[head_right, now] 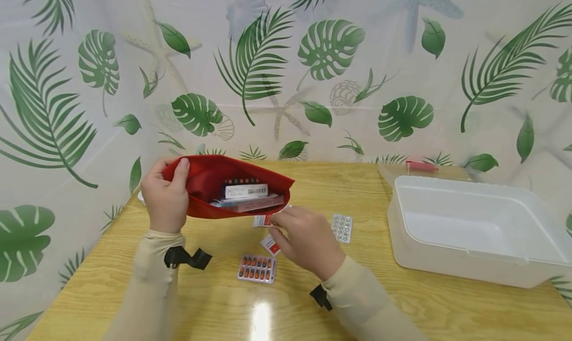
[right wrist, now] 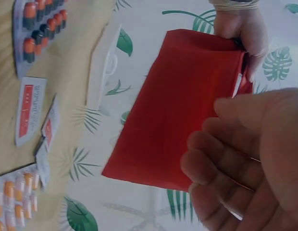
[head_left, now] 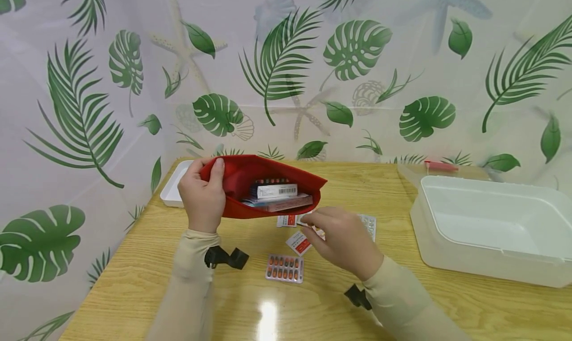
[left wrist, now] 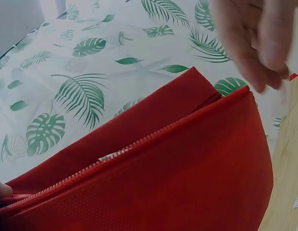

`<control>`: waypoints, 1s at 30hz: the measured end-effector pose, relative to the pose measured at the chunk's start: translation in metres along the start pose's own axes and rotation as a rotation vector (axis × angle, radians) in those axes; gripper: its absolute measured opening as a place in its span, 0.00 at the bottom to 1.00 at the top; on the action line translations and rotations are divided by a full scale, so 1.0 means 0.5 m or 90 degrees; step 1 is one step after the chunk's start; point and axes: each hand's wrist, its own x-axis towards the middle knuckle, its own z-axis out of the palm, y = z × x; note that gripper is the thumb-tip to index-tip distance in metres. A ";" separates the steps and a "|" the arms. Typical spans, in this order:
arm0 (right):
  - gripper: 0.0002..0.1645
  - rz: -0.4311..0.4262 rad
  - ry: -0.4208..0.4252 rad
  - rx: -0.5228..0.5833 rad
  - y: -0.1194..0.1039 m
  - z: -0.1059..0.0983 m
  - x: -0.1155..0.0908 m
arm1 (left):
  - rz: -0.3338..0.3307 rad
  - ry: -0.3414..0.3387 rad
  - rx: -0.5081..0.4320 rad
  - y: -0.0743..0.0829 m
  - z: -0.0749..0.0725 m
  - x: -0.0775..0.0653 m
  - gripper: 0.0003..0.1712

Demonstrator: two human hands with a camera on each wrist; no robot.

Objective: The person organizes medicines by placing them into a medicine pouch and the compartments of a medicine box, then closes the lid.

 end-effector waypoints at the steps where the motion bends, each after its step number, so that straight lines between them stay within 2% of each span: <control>1: 0.09 0.008 -0.025 0.001 0.002 0.006 -0.003 | 0.000 0.004 0.002 -0.001 -0.001 0.001 0.11; 9: 0.19 0.058 -0.272 0.063 0.007 0.058 -0.025 | -0.003 0.001 -0.015 -0.001 -0.002 0.001 0.12; 12: 0.21 0.056 -0.326 0.087 0.002 0.075 -0.031 | -0.005 -0.006 -0.015 -0.001 0.000 -0.001 0.13; 15: 0.24 0.054 -0.354 0.089 -0.007 0.085 -0.032 | -0.004 -0.010 -0.015 0.000 0.001 -0.001 0.13; 22: 0.26 0.077 -0.397 0.072 -0.017 0.103 -0.032 | -0.010 -0.007 0.008 0.073 -0.004 -0.015 0.10; 25: 0.27 0.087 -0.408 0.067 -0.019 0.108 -0.034 | -0.009 -0.009 0.002 0.064 -0.001 -0.012 0.10; 30: 0.25 0.085 -0.414 0.061 -0.019 0.118 -0.040 | -0.010 -0.015 -0.014 0.021 0.006 -0.004 0.10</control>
